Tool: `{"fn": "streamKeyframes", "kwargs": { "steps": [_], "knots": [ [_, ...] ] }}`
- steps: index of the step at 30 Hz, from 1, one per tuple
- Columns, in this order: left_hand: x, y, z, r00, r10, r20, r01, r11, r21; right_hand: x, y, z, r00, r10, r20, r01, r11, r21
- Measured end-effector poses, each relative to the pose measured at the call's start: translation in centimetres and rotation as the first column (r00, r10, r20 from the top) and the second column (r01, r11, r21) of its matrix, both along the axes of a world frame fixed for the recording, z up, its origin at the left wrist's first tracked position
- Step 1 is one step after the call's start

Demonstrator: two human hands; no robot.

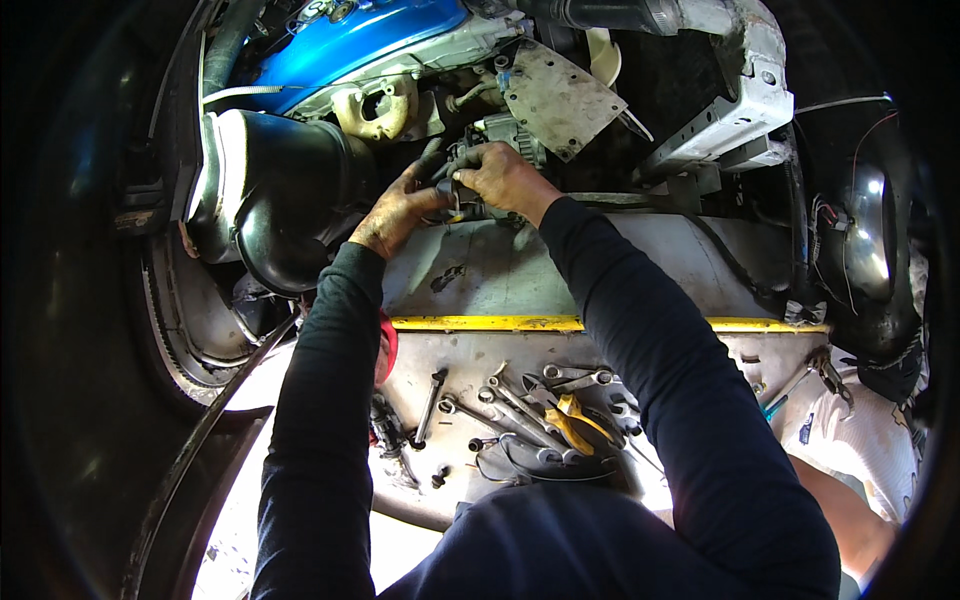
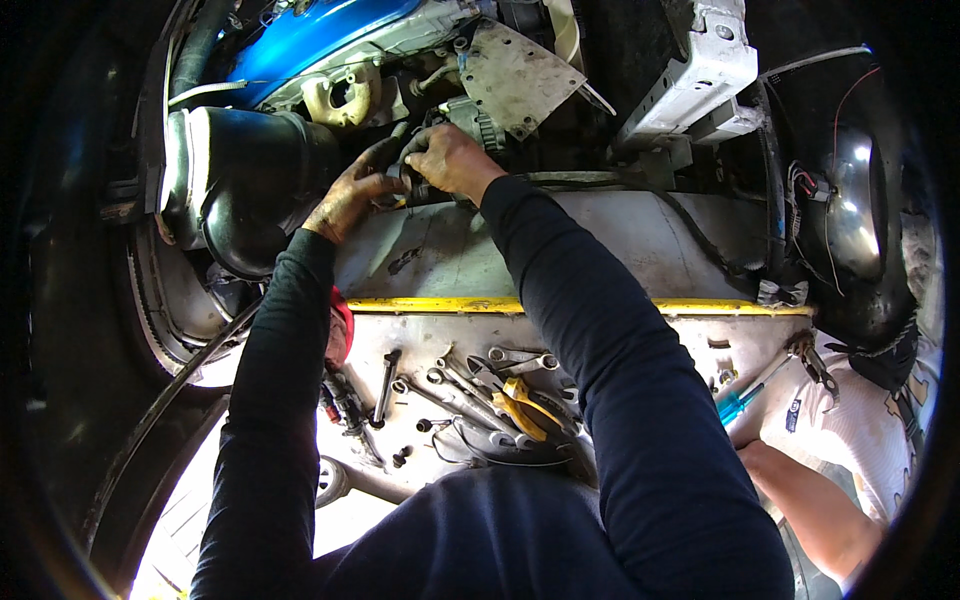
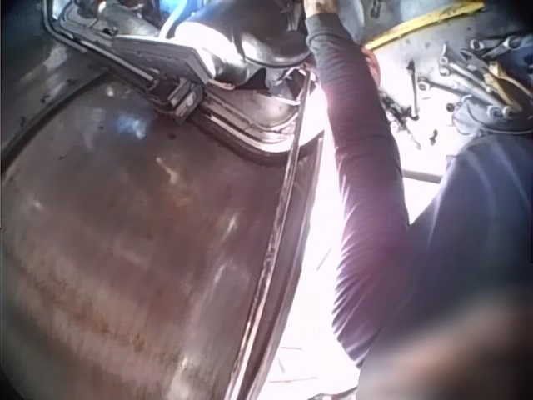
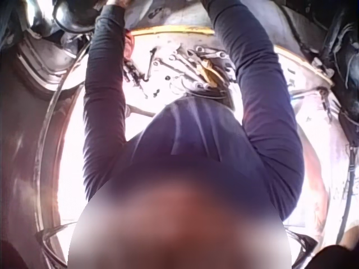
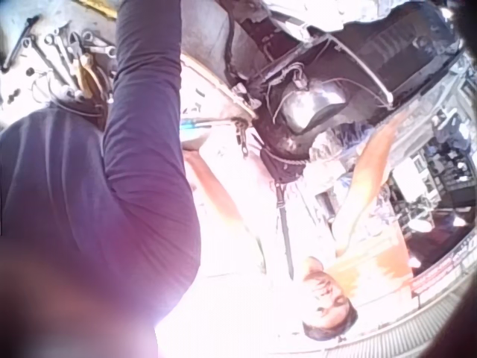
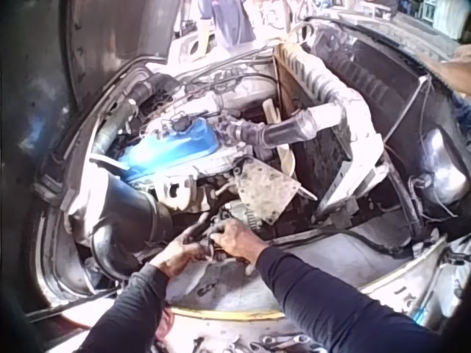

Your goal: The person works under the hood of a blue car, manipulating wires and components near the alternator. They use pliers to strip wire insulation and connect wires to terminals, then secure the connections with a wrench. Tools and a rag are placed on the hood during the process.

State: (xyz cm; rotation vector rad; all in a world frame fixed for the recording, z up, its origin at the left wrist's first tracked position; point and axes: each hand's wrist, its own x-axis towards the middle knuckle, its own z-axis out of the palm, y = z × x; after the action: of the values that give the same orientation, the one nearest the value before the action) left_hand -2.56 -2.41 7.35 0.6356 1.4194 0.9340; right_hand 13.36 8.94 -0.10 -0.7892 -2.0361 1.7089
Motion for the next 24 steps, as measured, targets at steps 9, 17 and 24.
{"fn": "streamKeyframes", "kwargs": {
  "steps": [9,17,24],
  "knots": [
    [0.7,-0.1,1.0,0.958,-0.161,-0.237,0.176,0.983,0.045,-1.0,-0.3,-0.7,0.993,-0.078,0.084,0.072,0.995,0.069],
    [1.2,1.4,0.8,0.918,0.380,-0.110,-0.393,0.906,-0.154,-0.8,-0.6,-0.5,0.991,-0.073,0.113,0.042,0.965,0.261],
    [0.1,3.8,-0.8,0.798,0.072,-0.598,-0.295,0.912,-0.284,-1.2,-0.6,-0.2,0.994,-0.101,0.048,0.092,0.982,0.166]
  ]
}}
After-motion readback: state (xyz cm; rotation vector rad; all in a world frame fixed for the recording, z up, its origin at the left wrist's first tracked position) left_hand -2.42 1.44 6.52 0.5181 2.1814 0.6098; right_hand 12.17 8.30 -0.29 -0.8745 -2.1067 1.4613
